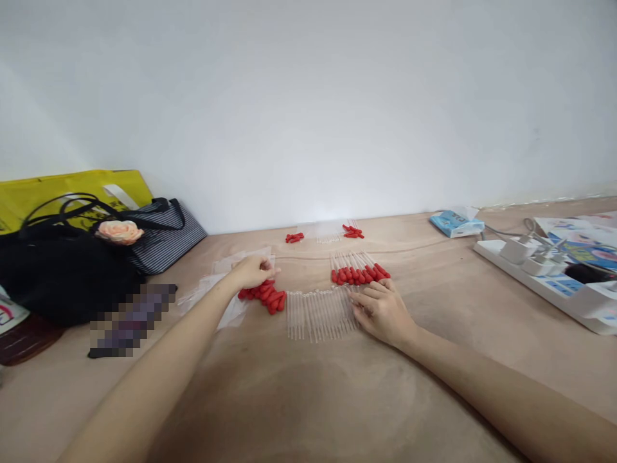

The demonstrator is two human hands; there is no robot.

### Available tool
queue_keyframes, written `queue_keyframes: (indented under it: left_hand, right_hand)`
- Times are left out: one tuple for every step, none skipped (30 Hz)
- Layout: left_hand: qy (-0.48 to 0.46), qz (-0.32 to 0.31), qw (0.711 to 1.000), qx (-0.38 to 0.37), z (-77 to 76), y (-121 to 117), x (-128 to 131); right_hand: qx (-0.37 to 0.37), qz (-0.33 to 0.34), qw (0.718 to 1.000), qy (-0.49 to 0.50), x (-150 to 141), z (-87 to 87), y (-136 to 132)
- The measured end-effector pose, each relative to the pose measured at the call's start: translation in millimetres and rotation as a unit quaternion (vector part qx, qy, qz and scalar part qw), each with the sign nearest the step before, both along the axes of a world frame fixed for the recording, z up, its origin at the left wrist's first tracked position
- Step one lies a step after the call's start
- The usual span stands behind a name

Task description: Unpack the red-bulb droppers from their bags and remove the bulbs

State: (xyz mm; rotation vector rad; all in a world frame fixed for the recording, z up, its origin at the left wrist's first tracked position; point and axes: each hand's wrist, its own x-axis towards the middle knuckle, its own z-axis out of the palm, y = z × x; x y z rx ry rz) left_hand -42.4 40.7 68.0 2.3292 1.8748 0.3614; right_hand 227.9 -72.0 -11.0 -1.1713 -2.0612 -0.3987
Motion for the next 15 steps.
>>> queue_keyframes:
  left_hand:
    - [-0.009,0.007,0.999,0.037,0.8,-6.6,2.2]
    - [-0.021,0.007,0.996,0.083,0.1,-14.9,5.1]
    - [-0.039,0.001,0.988,0.151,-2.4,-24.8,8.6]
    - [-0.058,-0.03,0.974,0.217,-6.5,-35.8,12.3]
    - [-0.071,-0.086,0.961,0.252,-11.9,-47.5,16.0]
    - [-0.075,-0.151,0.951,0.259,-18.1,-59.1,19.6]
    - [-0.077,-0.213,0.94,0.254,-24.6,-69.8,22.6]
    - [-0.077,-0.273,0.929,0.239,-30.8,-79.1,25.2]
    - [-0.075,-0.32,0.917,0.226,-36.4,-86.6,27.1]
    - [-0.073,-0.353,0.907,0.216,-40.9,-92.2,28.7]
    - [-0.069,-0.376,0.901,0.207,-44.2,-96.0,30.2]
    - [-0.063,-0.385,0.899,0.2,-46.4,-98.4,31.9]
    - [-0.056,-0.385,0.9,0.195,-47.6,-99.9,34.0]
    - [-0.047,-0.381,0.904,0.189,-48.1,-100.9,36.9]
    - [-0.036,-0.374,0.908,0.183,-48.0,-102.0,40.7]
  right_hand:
    - [-0.004,0.003,1.0,-0.002,-0.7,0.7,-0.9]
    - [-0.008,0.005,1.0,-0.006,-1.4,1.4,-1.9]
    - [-0.01,0.006,1.0,-0.01,-2.1,2.4,-2.8]
    - [-0.012,0.007,1.0,-0.014,-2.5,3.3,-3.6]
    - [-0.014,0.008,1.0,-0.018,-2.9,4.3,-4.4]
    - [-0.016,0.01,1.0,-0.021,-3.1,5.3,-5.1]
    - [-0.02,0.012,0.999,-0.024,-3.2,6.2,-5.8]
    - [-0.024,0.014,0.999,-0.026,-3.2,6.9,-6.5]
    - [-0.028,0.018,0.999,-0.027,-3.2,7.5,-7.1]
    - [-0.034,0.022,0.999,-0.028,-3.1,7.8,-7.6]
    - [-0.04,0.026,0.999,-0.027,-2.9,8.0,-7.8]
    - [-0.044,0.029,0.998,-0.023,-2.7,8.1,-7.8]
    - [-0.047,0.029,0.998,-0.016,-2.1,8.0,-7.1]
    - [-0.048,0.027,0.998,-0.006,-1.2,7.8,-5.9]
    - [-0.047,0.022,0.999,0.005,0.1,7.8,-4.0]
